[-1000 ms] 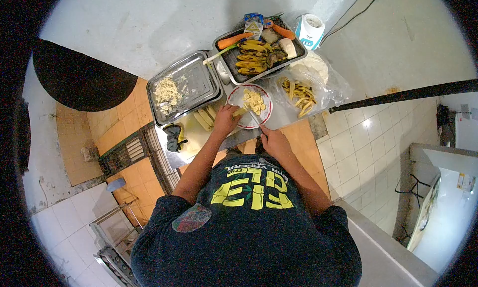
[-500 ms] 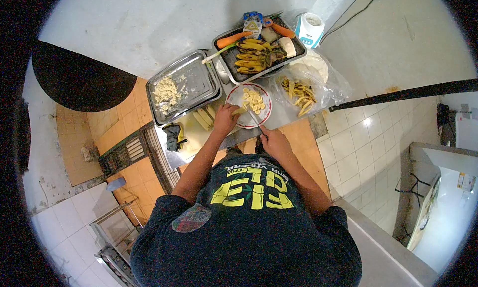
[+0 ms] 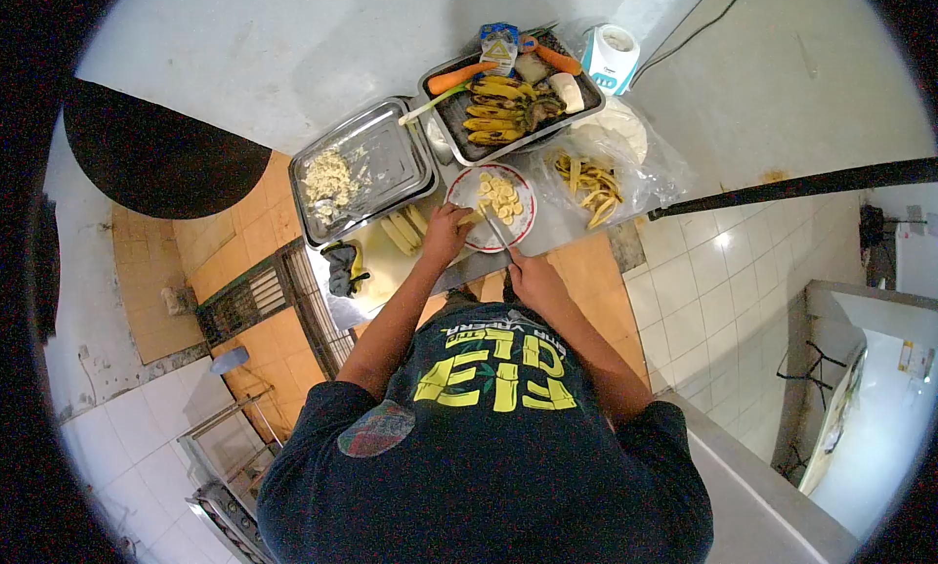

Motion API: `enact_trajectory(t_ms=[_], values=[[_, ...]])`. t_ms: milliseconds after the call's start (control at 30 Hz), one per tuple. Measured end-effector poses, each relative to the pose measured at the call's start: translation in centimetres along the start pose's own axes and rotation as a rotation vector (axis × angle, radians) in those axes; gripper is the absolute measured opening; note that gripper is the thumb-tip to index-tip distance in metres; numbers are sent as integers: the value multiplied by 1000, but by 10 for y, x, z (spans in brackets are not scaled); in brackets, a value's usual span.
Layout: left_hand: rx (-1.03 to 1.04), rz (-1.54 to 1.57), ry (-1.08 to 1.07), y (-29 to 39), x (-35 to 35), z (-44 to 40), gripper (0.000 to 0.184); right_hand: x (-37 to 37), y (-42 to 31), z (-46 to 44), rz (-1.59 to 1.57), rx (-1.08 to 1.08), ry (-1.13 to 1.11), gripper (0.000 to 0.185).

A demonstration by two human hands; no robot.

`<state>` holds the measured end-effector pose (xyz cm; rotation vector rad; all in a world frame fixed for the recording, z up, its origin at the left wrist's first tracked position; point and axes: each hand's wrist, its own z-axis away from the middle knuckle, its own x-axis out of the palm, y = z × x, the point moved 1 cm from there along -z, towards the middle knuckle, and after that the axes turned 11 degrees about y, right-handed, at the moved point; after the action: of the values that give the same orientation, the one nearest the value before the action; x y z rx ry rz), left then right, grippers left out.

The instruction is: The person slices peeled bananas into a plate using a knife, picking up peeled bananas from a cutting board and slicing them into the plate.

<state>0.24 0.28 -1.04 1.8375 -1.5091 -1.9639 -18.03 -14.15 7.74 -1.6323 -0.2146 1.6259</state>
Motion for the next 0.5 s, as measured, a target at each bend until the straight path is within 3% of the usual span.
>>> enact_trajectory(t_ms=[267, 500], values=[[30, -5, -3, -1, -2, 0, 37, 14, 8, -5, 115, -50, -44, 46], [2, -40, -15, 2, -5, 1, 38, -12, -6, -9, 246, 78, -32, 46]])
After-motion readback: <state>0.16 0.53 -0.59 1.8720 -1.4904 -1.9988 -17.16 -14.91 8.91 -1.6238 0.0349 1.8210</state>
